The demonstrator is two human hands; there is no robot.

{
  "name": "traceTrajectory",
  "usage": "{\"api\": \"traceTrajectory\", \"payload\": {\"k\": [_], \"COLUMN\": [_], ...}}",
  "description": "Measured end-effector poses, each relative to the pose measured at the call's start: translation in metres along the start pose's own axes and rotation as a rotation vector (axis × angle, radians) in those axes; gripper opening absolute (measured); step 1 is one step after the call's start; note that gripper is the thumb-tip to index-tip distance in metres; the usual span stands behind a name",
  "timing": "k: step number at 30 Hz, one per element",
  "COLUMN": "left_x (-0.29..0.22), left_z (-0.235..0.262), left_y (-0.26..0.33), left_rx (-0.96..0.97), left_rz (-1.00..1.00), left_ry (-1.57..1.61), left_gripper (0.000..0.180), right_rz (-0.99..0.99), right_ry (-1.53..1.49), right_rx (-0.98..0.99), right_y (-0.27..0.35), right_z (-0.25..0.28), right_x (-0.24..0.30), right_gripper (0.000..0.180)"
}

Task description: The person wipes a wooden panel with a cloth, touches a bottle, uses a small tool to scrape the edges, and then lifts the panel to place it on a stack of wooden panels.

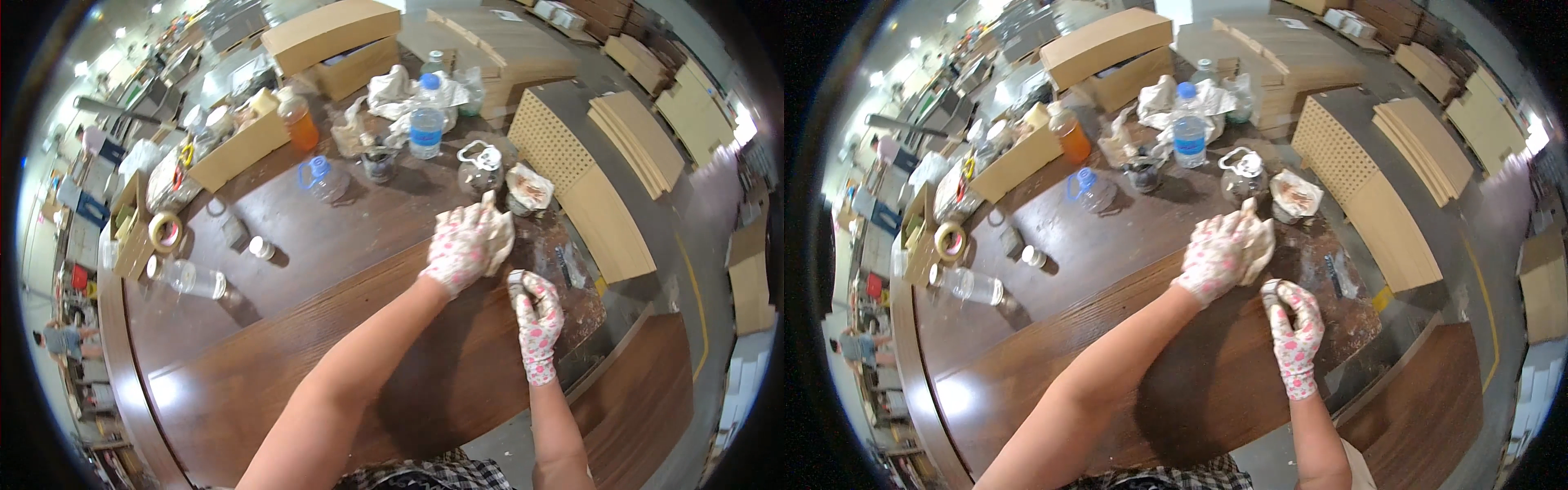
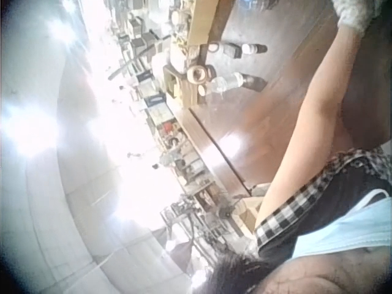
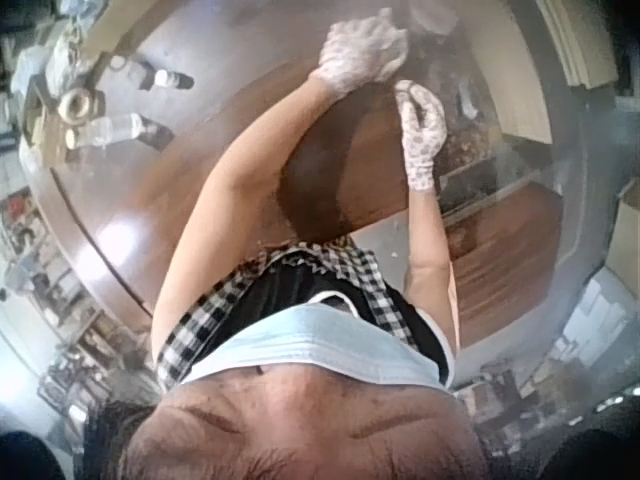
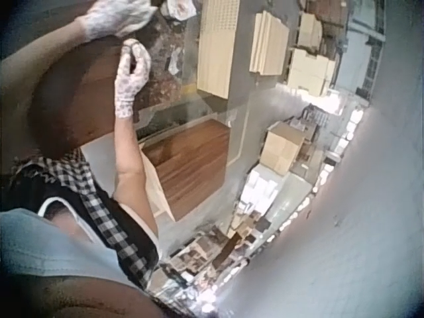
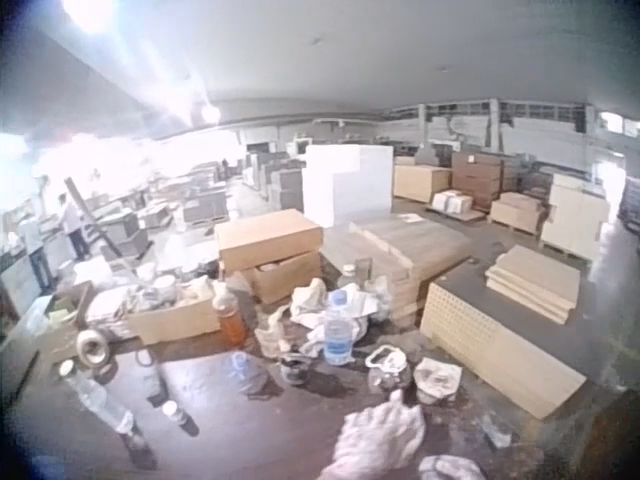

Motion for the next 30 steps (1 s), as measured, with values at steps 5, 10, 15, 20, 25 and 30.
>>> {"api": "traceTrajectory", "payload": {"k": [5,10,15,20,25,30], "left_x": [0.024,0.105,0.2,0.285,0.358,0.437], "left_z": [0.011,0.089,0.159,0.205,0.259,0.295], "left_y": [0.038,0.17,0.338,0.469,0.541,0.738], "left_rx": [-0.026,-0.158,-0.107,-0.215,-0.092,-0.425], "left_rz": [0.064,0.212,0.543,0.833,0.875,1.364], "left_ry": [0.02,-0.043,-0.33,-0.417,-0.558,-0.361], "left_gripper": [0.06,0.044,0.047,0.04,0.036,0.035], "right_rz": [-0.021,-0.069,-0.034,-0.055,-0.071,0.148], "right_ry": [0.22,0.296,0.508,0.043,0.137,0.142], "right_rx": [-0.02,-0.028,-0.084,0.076,0.248,0.582], "right_y": [-0.003,-0.005,0.004,0.061,0.14,0.222], "right_z": [0.023,0.018,0.009,-0.051,-0.144,-0.292], "right_x": [-0.015,-0.019,-0.006,0.002,0.028,0.074], "right_gripper": [0.023,0.025,0.03,0.028,0.026,0.021]}}
Point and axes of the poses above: each hand's wrist, its own y-axis away from the middle knuckle, its own z-axis out of the back of the hand, x = y × z, the point moved 2 cm from there along -y, towards the middle knuckle
